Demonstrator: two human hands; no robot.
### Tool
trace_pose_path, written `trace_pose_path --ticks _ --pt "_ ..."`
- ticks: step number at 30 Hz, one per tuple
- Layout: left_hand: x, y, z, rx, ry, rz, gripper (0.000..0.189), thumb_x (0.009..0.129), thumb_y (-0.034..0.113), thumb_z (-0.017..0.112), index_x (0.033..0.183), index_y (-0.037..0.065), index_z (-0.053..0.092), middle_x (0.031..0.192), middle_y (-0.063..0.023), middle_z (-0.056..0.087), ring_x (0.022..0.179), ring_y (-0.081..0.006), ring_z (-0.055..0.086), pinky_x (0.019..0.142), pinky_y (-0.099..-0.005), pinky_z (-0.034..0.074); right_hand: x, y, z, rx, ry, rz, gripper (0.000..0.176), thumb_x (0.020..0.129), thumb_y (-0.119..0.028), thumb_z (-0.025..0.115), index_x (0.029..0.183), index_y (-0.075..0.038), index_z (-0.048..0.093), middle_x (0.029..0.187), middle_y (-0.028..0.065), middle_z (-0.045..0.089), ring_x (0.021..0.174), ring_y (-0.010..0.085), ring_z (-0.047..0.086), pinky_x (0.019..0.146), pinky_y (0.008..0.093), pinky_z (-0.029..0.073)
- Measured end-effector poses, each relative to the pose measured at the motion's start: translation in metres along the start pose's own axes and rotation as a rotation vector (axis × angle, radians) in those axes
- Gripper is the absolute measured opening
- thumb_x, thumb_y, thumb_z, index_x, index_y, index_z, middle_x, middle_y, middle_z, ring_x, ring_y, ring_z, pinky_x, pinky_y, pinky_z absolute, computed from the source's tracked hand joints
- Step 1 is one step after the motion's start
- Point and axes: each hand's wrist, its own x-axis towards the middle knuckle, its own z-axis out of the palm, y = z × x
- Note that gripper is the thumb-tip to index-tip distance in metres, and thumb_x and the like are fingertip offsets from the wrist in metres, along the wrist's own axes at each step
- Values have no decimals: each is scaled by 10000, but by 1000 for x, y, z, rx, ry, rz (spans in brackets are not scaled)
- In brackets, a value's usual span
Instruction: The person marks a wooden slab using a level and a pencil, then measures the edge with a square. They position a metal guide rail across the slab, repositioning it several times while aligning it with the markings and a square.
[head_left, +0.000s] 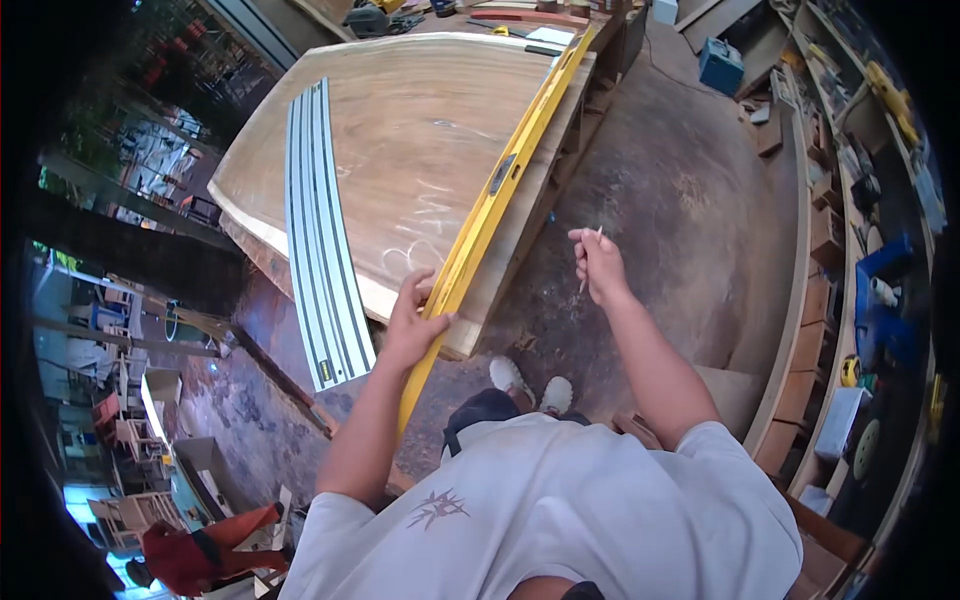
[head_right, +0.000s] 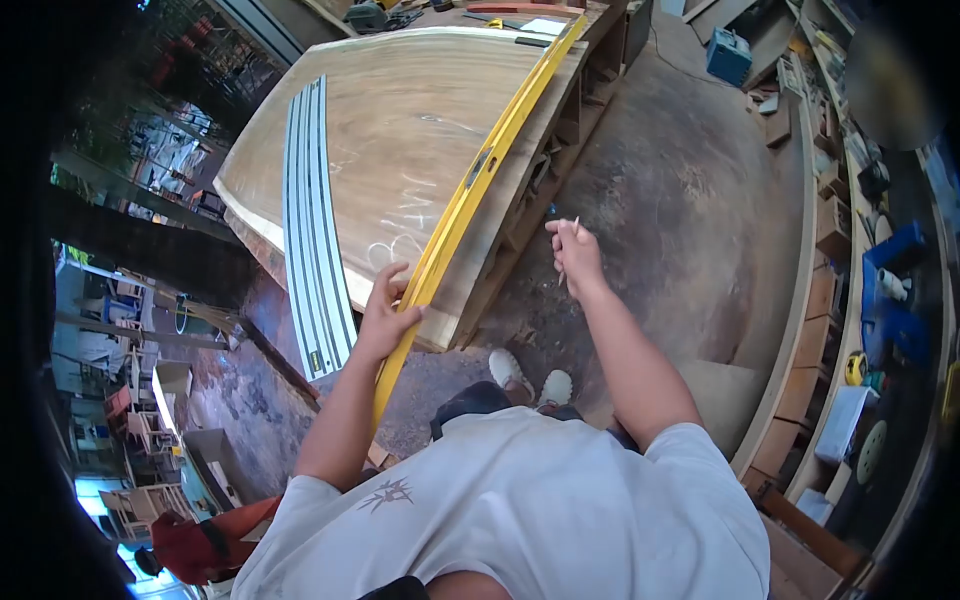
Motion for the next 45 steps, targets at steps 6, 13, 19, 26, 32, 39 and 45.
trace_pose_path --ticks 6,13,19,26,32,39,45 --pt "-31 5 -15 -154 -26 40 621 690 55 715 1226 80 403 1115 -118 527 1042 -208 507 918 -343 402 33 -80 25 44 -68 -12 548 942 -417 452 1294 1 407 960 74 559 481 28 363 367 168 277" --pt "-21 13 -3 41 -116 171 560 661 119 768 1138 78 479 1097 -123 524 1042 -222 506 887 -349 412 61 -145 26 121 27 -271 578 902 -531 458 1216 -47 422 971 62 564 449 11 365 333 168 284" --pt "12 45 6 411 -167 228 536 656 134 743 1140 109 514 1160 -130 515 1054 -329 494 888 -400 429 101 -144 -35 91 179 -131 304 913 -381 535 950 -79 521 648 -13 520 385 35 349 316 182 277" --pt "73 85 87 632 -101 51 654 633 121 731 1237 126 478 1154 -114 513 1051 -313 494 874 -391 437 203 -115 -131 173 12 164 166 882 -227 571 923 -79 510 662 7 534 388 52 373 320 194 301" --pt "121 127 175 681 -35 -317 658 642 143 734 1243 104 467 1014 -133 583 941 -334 562 782 -398 473 291 -157 -175 330 -174 210 190 882 -213 546 1000 -73 496 674 -1 531 397 45 388 329 187 323" --pt "137 85 226 470 90 -601 352 718 245 719 961 43 566 920 -153 593 908 -347 565 753 -414 455 365 -249 -157 118 -420 -21 262 915 -321 538 1027 -87 497 705 5 555 394 32 387 335 174 313" --pt "203 4 263 401 230 -381 338 746 244 696 983 48 559 989 -154 572 953 -347 546 799 -411 442 382 -312 -160 -48 -348 -135 259 914 -306 553 1035 -85 489 753 16 559 412 44 392 344 176 299"
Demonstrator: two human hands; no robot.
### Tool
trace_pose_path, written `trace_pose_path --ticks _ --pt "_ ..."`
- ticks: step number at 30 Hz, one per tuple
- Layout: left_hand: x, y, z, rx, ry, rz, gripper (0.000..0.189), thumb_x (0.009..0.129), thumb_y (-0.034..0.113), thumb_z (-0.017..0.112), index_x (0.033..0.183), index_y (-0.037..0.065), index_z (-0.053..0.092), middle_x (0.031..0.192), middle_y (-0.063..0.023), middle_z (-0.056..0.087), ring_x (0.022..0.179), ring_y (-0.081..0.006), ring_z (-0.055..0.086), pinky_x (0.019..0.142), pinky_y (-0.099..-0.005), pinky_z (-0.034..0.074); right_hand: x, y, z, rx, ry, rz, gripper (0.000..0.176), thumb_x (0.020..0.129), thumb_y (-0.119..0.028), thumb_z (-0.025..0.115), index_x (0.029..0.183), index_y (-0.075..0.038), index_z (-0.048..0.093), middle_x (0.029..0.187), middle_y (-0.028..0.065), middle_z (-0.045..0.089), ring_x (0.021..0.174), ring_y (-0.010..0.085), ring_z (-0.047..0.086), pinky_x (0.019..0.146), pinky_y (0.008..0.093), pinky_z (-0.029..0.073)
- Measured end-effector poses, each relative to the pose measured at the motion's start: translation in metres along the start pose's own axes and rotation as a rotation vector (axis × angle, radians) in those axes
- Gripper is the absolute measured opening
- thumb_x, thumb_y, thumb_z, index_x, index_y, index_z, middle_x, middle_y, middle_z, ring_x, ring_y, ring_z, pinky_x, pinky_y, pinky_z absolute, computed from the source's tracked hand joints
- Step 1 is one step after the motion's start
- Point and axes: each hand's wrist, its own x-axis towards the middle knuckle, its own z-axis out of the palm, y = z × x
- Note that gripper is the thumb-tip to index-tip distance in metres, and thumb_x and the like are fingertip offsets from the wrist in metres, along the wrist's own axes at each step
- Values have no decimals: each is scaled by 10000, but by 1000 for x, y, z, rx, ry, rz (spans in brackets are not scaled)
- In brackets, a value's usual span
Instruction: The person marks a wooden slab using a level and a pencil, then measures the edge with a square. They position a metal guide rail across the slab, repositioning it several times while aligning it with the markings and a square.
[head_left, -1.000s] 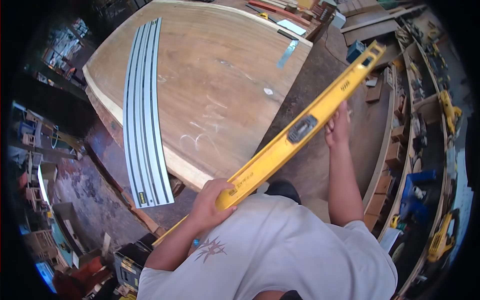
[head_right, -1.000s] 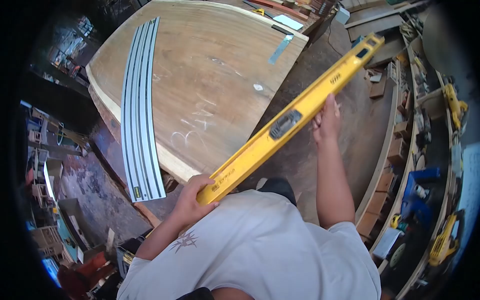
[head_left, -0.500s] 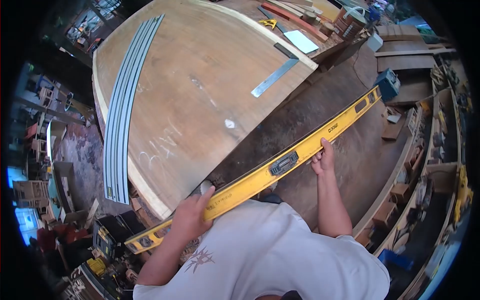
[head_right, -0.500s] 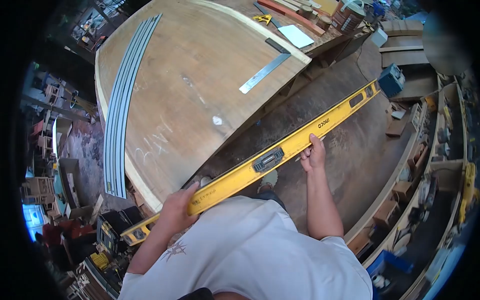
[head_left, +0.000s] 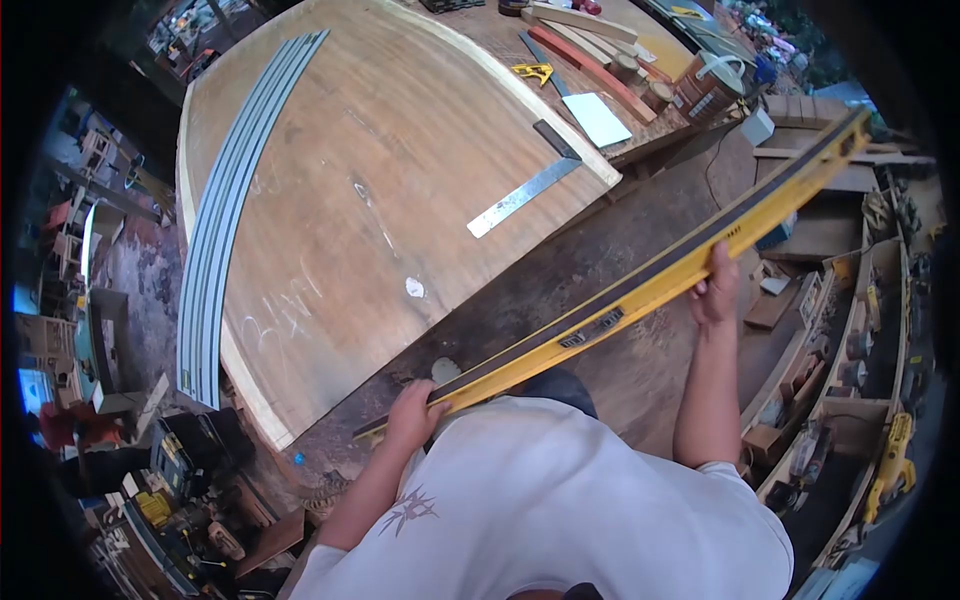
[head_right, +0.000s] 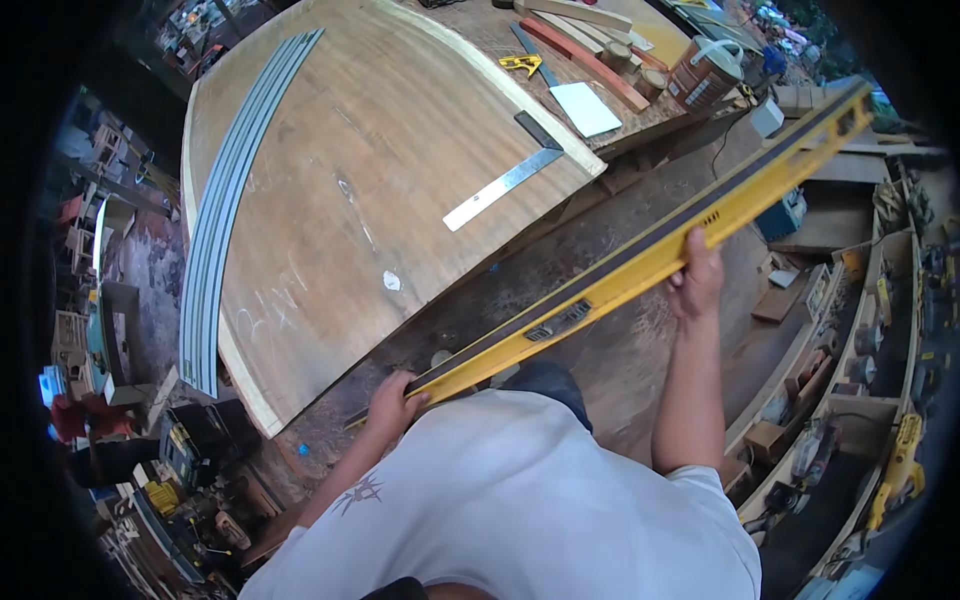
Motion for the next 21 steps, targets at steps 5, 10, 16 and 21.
trace_pose_path --ticks 5,10,16,21 --pt "63 18 46 -91 19 96 437 762 234 682 1138 72 530 1097 -164 548 1051 -351 521 903 -408 422 35 -30 -31 -128 19 -86 213 930 -273 535 1040 -100 477 834 8 549 516 48 446 397 179 323" --pt "105 14 104 -50 34 -87 522 774 263 673 1236 89 504 1242 -184 501 1169 -362 465 1001 -401 374 117 -5 -91 -312 76 -111 221 937 -284 526 989 -71 500 796 11 539 530 55 442 428 196 328" --pt "83 54 144 2 -14 -684 564 771 368 667 1231 74 526 1255 -217 498 1181 -354 469 981 -393 393 227 75 -163 -614 81 -50 220 905 -210 581 890 9 561 713 34 558 559 101 504 497 241 404" --pt "63 118 157 -176 84 -884 585 769 389 662 1221 43 525 1214 -222 527 1136 -371 502 962 -411 406 302 183 -235 -767 -77 -244 289 908 -280 583 913 7 547 737 25 543 559 122 458 521 264 395"
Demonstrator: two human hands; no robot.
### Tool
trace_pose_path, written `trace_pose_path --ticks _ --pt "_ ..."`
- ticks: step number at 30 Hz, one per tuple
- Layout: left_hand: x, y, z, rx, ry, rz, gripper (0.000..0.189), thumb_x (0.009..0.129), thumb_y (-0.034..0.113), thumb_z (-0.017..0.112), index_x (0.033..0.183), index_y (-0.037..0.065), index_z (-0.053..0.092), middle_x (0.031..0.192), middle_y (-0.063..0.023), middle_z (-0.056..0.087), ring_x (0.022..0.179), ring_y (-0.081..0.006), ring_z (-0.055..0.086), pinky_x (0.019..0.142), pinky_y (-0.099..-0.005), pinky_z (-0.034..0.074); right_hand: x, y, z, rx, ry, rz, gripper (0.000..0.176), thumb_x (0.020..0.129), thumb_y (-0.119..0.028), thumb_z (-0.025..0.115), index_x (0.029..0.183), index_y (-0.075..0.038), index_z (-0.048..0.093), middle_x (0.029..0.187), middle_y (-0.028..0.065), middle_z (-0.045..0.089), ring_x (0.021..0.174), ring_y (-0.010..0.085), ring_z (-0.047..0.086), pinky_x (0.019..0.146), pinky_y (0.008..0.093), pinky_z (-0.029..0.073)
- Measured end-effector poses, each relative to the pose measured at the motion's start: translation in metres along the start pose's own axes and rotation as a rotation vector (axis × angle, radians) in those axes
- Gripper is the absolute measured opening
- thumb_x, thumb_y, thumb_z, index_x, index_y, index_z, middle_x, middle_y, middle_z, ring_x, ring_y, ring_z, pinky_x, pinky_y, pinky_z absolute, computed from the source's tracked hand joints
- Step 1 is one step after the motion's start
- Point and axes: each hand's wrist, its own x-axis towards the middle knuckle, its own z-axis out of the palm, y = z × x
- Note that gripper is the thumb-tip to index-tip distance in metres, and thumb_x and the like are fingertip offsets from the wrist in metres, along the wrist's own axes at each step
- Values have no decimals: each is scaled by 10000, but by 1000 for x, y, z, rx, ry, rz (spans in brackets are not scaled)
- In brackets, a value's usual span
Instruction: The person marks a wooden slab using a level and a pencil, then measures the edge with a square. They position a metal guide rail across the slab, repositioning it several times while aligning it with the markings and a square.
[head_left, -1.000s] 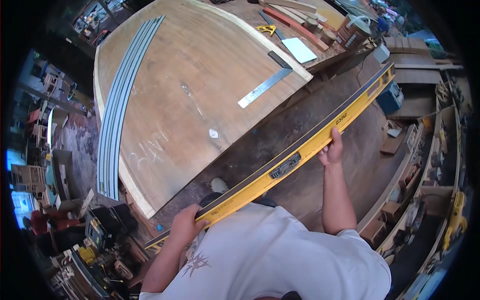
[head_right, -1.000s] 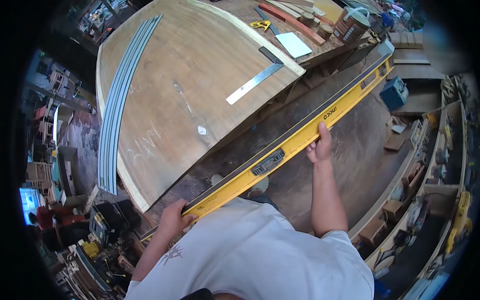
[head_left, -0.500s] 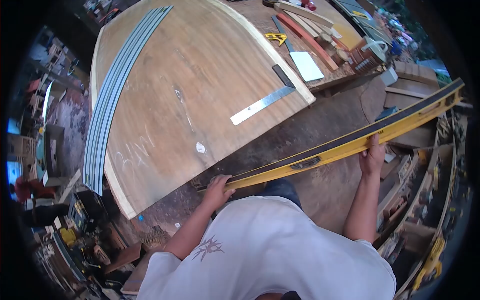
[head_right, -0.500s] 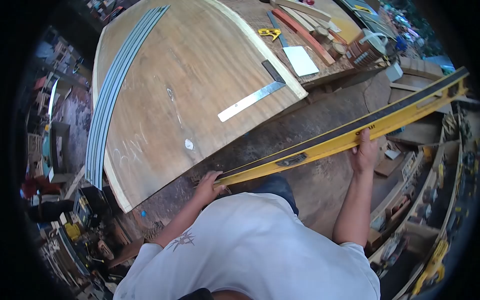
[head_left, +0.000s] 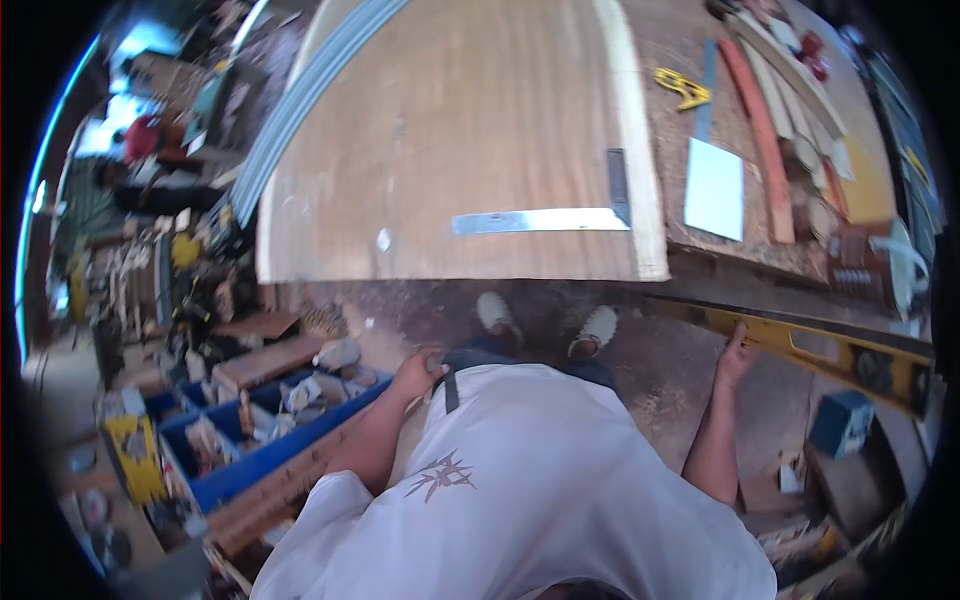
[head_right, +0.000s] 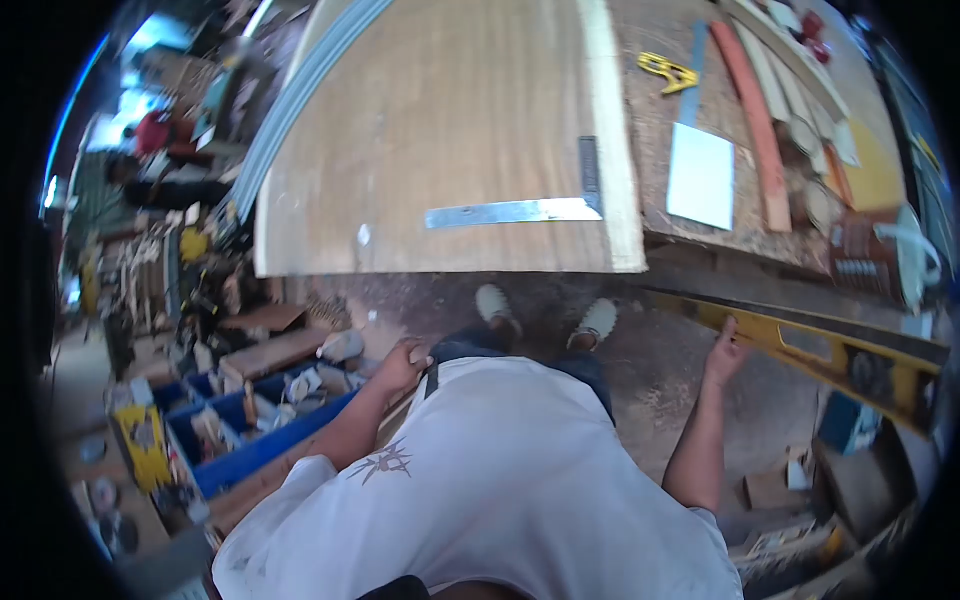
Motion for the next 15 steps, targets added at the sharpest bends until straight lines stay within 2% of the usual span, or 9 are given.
trace_pose_path --ticks 1,3,5,7,11,14,15 --pt "-7 3 5 19 33 37 580 770 393 660 1214 42 530 1211 -220 529 1133 -371 503 961 -412 406 7 13 8 -33 16 -27 323 898 -294 599 941 23 557 770 46 577 599 150 493 571 284 421" --pt "-18 1 18 30 93 68 568 771 400 655 1197 40 542 1207 -215 532 1129 -367 505 961 -411 404 23 62 6 -306 -107 276 390 884 -317 617 998 53 574 893 109 627 751 197 563 711 318 449" --pt "-30 12 21 19 127 82 549 775 396 648 1177 35 552 1199 -212 534 1132 -363 502 966 -407 398 36 52 12 -27 -55 220 427 873 -339 629 1014 61 584 963 156 631 879 206 582 792 326 449" --pt "-37 21 23 -2 144 42 545 775 391 647 1176 34 552 1197 -213 533 1134 -365 499 968 -406 397 56 73 16 -37 -20 205 430 871 -339 631 995 70 586 952 162 627 870 217 589 779 336 458" --pt "-46 32 25 -30 168 14 523 776 359 650 1177 38 553 1205 -214 521 1147 -366 484 979 -400 387 77 46 25 29 -62 88 431 867 -328 639 1006 76 583 978 175 624 882 212 584 773 332 456" --pt "-52 41 25 -45 167 -3 516 774 346 654 1178 41 552 1213 -209 517 1154 -361 477 984 -396 382 95 67 21 9 -69 65 414 864 -308 647 1003 78 592 952 181 638 844 214 593 752 327 463" --pt "-52 45 26 -53 163 -7 513 774 340 656 1179 44 551 1215 -206 516 1156 -359 475 986 -394 380 103 82 17 -75 -144 84 407 860 -305 653 993 76 598 917 174 647 812 209 596 730 323 468"
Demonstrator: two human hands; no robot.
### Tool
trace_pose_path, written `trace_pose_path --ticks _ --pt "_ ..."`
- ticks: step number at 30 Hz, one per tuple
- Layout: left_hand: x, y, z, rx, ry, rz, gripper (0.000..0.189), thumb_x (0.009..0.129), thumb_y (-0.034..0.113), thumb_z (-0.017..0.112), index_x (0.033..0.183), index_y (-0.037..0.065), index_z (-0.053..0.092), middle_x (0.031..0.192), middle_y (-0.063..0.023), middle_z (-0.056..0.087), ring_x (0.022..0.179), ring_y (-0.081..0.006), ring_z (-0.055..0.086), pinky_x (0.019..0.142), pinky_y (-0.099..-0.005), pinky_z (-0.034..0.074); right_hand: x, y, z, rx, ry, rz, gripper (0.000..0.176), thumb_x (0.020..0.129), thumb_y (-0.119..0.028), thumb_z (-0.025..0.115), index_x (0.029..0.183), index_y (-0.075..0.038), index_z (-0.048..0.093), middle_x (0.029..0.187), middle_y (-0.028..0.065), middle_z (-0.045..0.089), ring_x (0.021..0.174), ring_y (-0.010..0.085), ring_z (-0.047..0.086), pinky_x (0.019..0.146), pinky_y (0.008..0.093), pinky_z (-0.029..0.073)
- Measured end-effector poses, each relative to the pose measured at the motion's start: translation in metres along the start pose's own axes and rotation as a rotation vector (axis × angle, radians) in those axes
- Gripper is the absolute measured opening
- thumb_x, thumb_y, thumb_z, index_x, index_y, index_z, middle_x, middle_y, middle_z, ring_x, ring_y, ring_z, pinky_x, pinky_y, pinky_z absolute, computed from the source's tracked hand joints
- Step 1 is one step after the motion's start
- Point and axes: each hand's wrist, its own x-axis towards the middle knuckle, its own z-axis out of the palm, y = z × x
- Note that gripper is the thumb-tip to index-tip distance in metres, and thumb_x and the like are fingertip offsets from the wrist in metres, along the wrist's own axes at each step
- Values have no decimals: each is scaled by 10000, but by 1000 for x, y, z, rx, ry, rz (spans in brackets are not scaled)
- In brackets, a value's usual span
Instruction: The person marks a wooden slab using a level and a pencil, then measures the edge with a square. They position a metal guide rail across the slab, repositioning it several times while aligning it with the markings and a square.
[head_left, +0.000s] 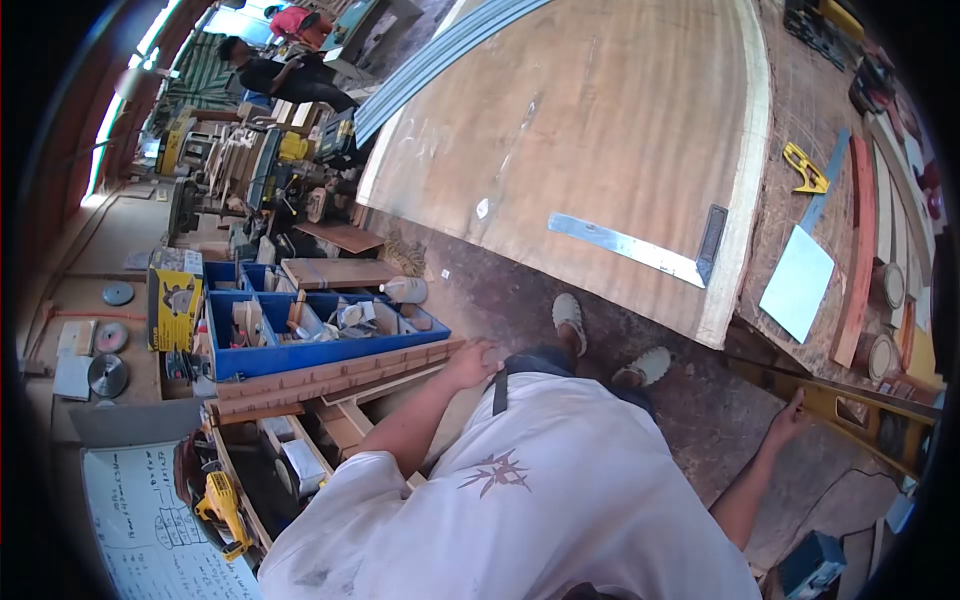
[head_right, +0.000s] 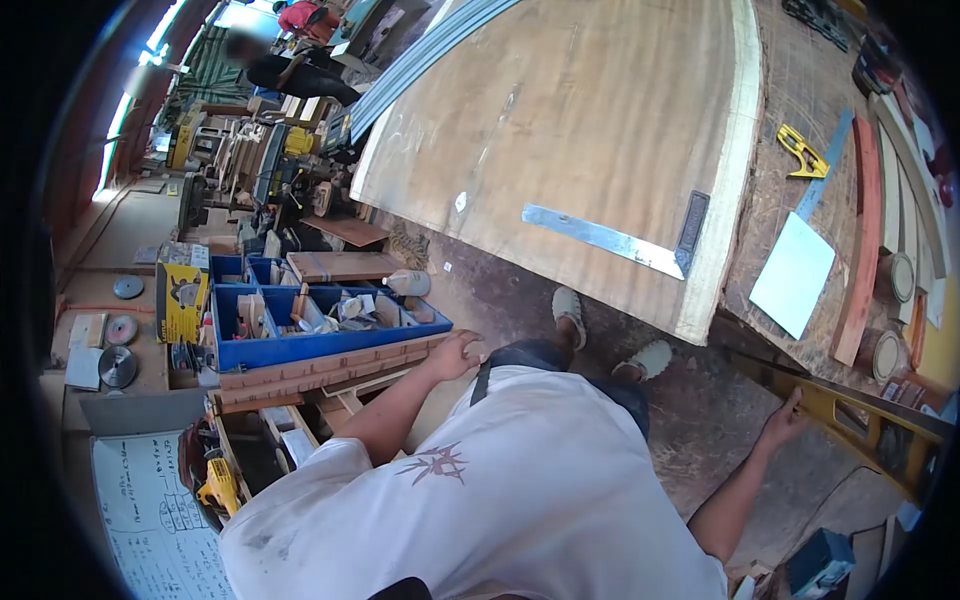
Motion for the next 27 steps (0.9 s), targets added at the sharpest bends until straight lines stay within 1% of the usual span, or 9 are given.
trace_pose_path --ticks 5,8,10,13,16,19,21,24,27 --pt "4 6 8 0 -7 -3 512 778 345 653 1185 51 547 1217 -199 516 1149 -356 480 983 -392 382 23 -2 -27 -107 -178 -66 382 849 -305 666 925 66 618 793 136 658 709 185 592 665 314 473" --pt "12 13 6 29 9 4 512 785 353 647 1185 51 547 1216 -198 517 1136 -354 491 972 -394 389 34 8 -27 -180 -211 61 383 839 -316 676 871 63 632 785 133 659 688 170 585 654 313 470" --pt "15 19 6 42 5 5 512 788 359 644 1184 50 547 1214 -197 518 1128 -353 498 964 -396 394 39 -16 -30 -296 -378 180 311 841 -210 673 988 60 619 909 129 660 838 178 609 774 317 466" --pt "19 28 4 21 23 59 509 790 368 641 1183 58 549 1183 -197 538 1107 -355 512 945 -402 407 48 -12 -30 -224 -425 103 294 825 -184 681 992 51 622 909 138 662 839 201 619 784 334 466" --pt "19 43 1 -64 8 -61 513 783 368 650 1192 77 543 1142 -202 565 1087 -356 526 932 -404 418 42 -56 -31 -294 -353 25 323 763 -176 731 972 48 628 916 172 660 837 246 630 761 348 467" --pt "19 56 -8 31 42 26 510 783 357 653 1193 74 541 1151 -197 562 1080 -354 531 928 -405 420 31 -92 -34 -364 -277 -46 351 730 -180 758 969 40 626 907 170 655 839 258 629 754 358 467" --pt "19 58 -6 39 62 92 502 786 344 653 1195 76 540 1151 -190 563 1078 -352 533 922 -402 424 29 -97 -37 -384 -227 -111 369 716 -171 766 981 39 617 921 166 649 852 261 623 765 355 463" --pt "19 63 -7 -66 17 -8 489 783 314 660 1196 79 545 1161 -185 558 1096 -348 524 929 -390 420 29 -95 -38 -300 -207 4 440 670 -184 795 984 51 596 990 196 615 919 331 589 810 373 444" --pt "20 64 -6 -31 5 9 484 782 298 663 1195 75 547 1181 -190 544 1106 -354 516 939 -387 414 21 -96 -40 -282 -182 -56 428 683 -196 795 978 36 589 981 162 613 890 295 584 798 356 440"
